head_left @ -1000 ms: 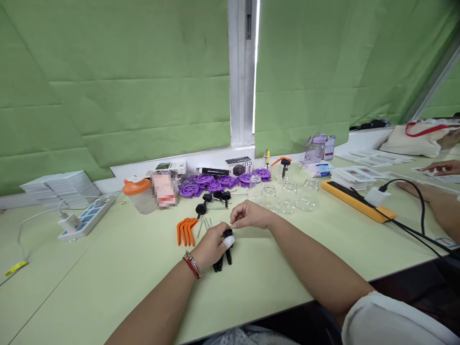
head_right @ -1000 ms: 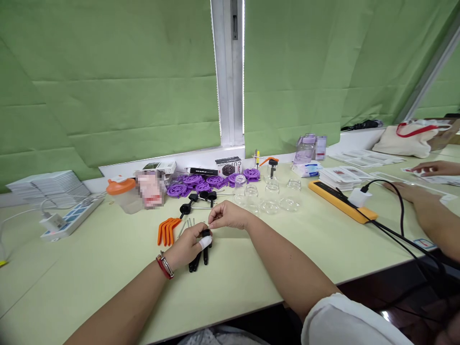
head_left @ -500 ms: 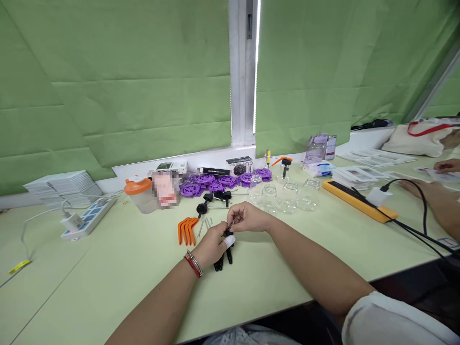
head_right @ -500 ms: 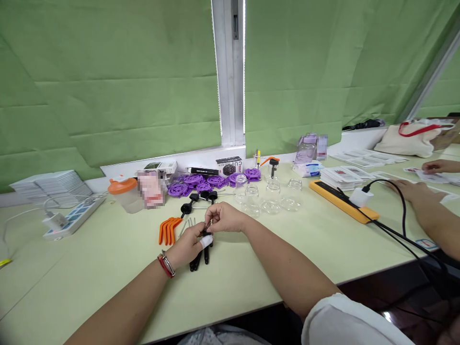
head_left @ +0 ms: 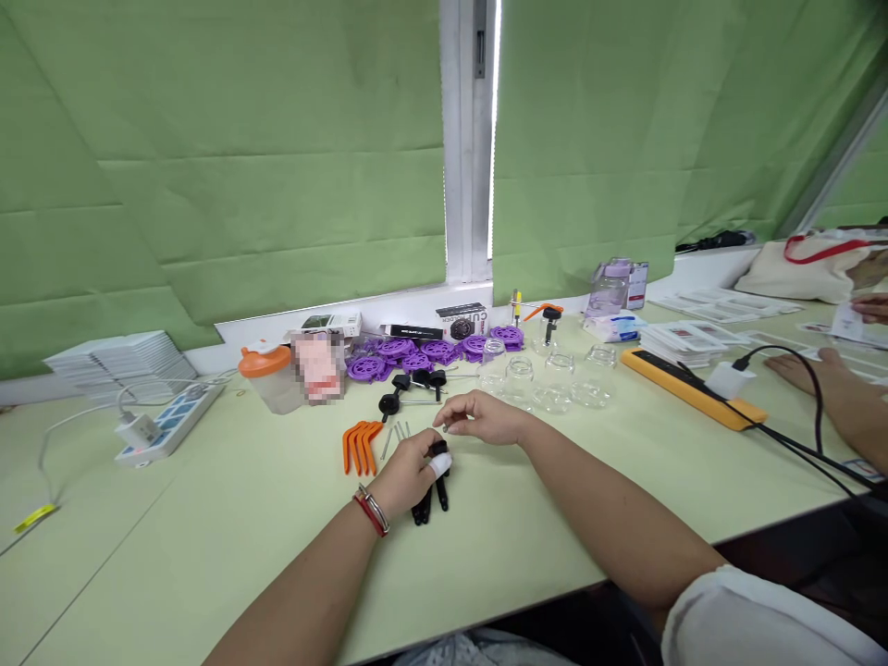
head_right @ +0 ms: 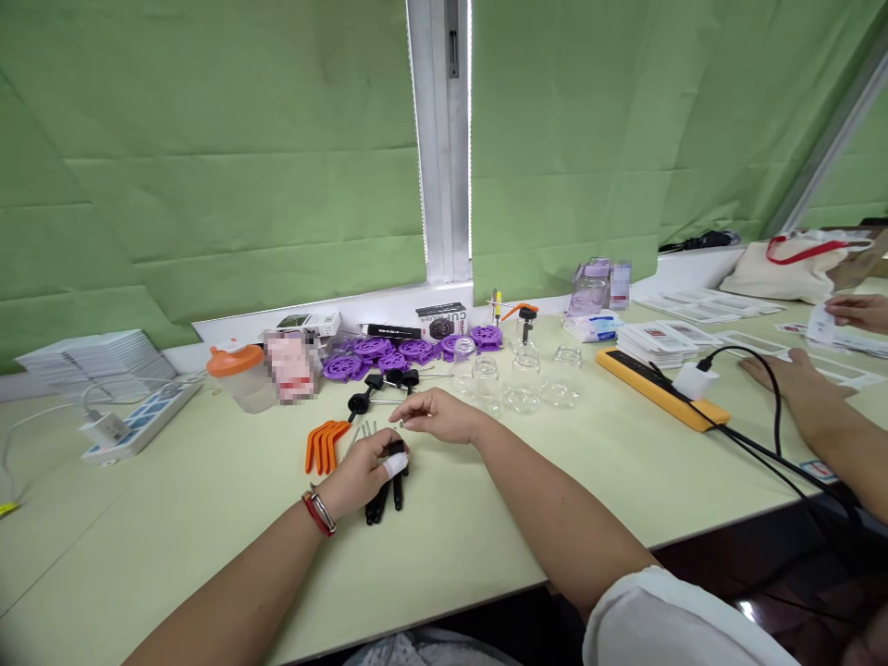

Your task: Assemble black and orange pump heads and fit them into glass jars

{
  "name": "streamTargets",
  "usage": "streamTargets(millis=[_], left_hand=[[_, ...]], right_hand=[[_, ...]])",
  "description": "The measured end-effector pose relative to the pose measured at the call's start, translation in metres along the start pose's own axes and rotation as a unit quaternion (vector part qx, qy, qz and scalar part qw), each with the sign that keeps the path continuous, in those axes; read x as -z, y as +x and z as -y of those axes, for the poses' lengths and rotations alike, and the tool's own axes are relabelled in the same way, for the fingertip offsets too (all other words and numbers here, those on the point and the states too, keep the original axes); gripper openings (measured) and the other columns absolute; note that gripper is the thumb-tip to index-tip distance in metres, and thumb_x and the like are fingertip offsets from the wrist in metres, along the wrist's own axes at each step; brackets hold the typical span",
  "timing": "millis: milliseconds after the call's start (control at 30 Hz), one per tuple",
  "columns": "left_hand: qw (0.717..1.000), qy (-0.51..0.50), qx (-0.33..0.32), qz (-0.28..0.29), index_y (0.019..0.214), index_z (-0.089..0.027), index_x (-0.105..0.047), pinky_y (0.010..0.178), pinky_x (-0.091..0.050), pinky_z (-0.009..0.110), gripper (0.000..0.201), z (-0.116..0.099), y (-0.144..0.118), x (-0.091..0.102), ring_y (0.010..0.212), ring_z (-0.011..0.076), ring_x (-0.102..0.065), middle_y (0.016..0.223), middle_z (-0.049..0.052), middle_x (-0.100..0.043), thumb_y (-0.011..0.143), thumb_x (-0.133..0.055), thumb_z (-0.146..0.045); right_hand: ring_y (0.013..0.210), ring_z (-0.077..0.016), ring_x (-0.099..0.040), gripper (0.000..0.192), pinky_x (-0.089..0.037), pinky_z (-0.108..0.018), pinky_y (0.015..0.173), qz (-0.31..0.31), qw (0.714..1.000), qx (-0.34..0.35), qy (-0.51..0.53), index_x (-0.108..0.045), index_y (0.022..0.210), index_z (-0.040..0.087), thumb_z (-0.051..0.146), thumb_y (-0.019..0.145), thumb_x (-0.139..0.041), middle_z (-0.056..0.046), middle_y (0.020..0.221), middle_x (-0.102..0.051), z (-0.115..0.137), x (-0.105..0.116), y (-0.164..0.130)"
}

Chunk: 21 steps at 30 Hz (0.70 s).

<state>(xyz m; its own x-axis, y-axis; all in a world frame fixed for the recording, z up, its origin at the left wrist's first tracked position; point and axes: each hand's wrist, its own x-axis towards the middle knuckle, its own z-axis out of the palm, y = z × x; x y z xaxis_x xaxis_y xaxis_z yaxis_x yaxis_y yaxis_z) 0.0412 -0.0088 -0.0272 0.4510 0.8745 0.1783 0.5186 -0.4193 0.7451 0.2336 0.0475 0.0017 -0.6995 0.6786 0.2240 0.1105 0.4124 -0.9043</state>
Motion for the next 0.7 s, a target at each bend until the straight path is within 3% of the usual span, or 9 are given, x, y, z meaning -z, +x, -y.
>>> streamTargets(millis=[267, 700], left_hand=[[1.0, -0.014, 0.008, 0.008, 0.084, -0.017, -0.053, 0.066, -0.043, 0.027, 0.019, -0.002, 0.0, -0.001, 0.073, 0.0156, -0.055, 0.08, 0.003, -0.061, 0.084, -0.05, -0.036], [1.0, -0.025, -0.004, 0.011, 0.087, -0.016, -0.056, 0.067, -0.043, 0.028, 0.019, 0.001, 0.001, -0.001, 0.074, 0.0158, -0.055, 0.081, 0.003, -0.061, 0.085, -0.051, -0.034]], right_hand=[[0.069, -0.0124, -0.061, 0.025, -0.048, -0.031, 0.073, -0.08, 0.975, 0.017, 0.208, -0.067, 0.084, 0.015, 0.034, 0.07, -0.075, -0.001, 0.071, -0.065, -0.007, -0.011, 0.005], [0.072, -0.0128, -0.064, 0.026, -0.05, -0.029, 0.073, -0.084, 0.982, -0.001, 0.17, -0.068, 0.077, 0.014, 0.03, 0.062, -0.081, -0.003, 0.076, -0.069, -0.014, -0.012, 0.005]])
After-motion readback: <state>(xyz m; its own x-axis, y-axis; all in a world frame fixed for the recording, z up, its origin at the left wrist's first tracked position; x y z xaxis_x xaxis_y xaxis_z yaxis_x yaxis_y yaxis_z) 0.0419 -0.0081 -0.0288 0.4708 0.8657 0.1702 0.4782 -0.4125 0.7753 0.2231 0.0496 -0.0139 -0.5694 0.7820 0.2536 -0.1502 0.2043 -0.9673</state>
